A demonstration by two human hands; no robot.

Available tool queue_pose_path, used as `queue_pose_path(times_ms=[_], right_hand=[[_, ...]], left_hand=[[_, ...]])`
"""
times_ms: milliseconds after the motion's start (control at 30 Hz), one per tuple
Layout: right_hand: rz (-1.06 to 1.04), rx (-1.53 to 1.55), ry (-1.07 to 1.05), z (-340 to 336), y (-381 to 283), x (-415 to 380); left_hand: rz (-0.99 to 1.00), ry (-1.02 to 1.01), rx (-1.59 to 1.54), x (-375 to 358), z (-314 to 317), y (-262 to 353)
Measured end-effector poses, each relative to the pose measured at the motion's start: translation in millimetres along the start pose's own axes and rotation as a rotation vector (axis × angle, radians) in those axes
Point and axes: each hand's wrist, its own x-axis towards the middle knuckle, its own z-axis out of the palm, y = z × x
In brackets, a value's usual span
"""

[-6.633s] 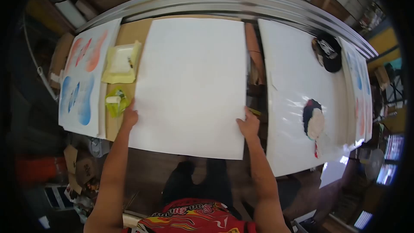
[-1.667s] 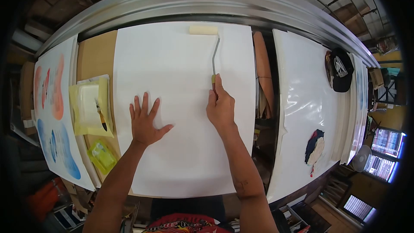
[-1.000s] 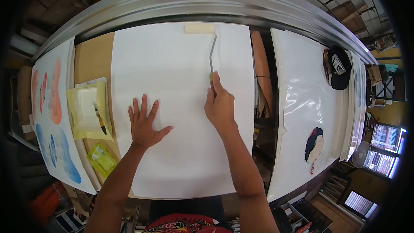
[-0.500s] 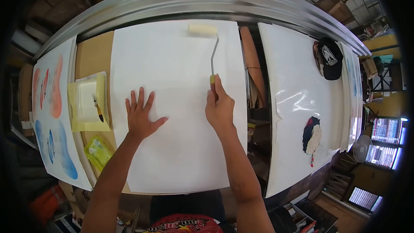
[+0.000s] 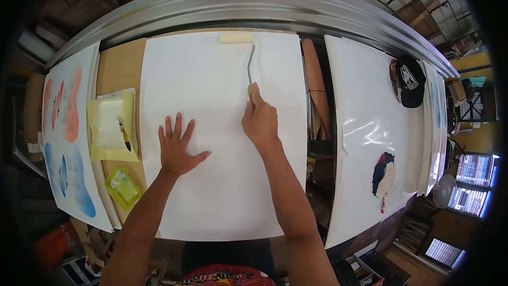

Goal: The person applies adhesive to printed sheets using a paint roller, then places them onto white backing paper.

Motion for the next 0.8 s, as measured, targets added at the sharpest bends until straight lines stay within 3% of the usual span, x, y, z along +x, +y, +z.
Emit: queue_pose_path(times_ms=[200, 300, 367, 467, 667, 800], right_hand=[[-0.081, -0.039, 0.077, 11, 4, 28], [-0.015, -0.063, -0.012, -15, 4, -18], [-0.05, -0.032, 0.02, -20, 18, -62], [-0.058, -0.024, 0.086, -7, 27, -67], [0.008, -0.117, 0.107, -4, 6, 39], [-0.049, -0.107, 0.104, -24, 22, -35]], left_hand=[[-0.004, 0.0, -0.016, 0, -1, 0], [-0.004, -0.009, -0.019, 0, -2, 0], [-0.008, -0.009, -0.019, 1, -3, -1], [-0.004, 0.0, -0.026, 0, -1, 0], [0.009, 0.012, -0.032, 0, 0, -3], [0.001, 0.003, -0.046, -2, -3, -2]])
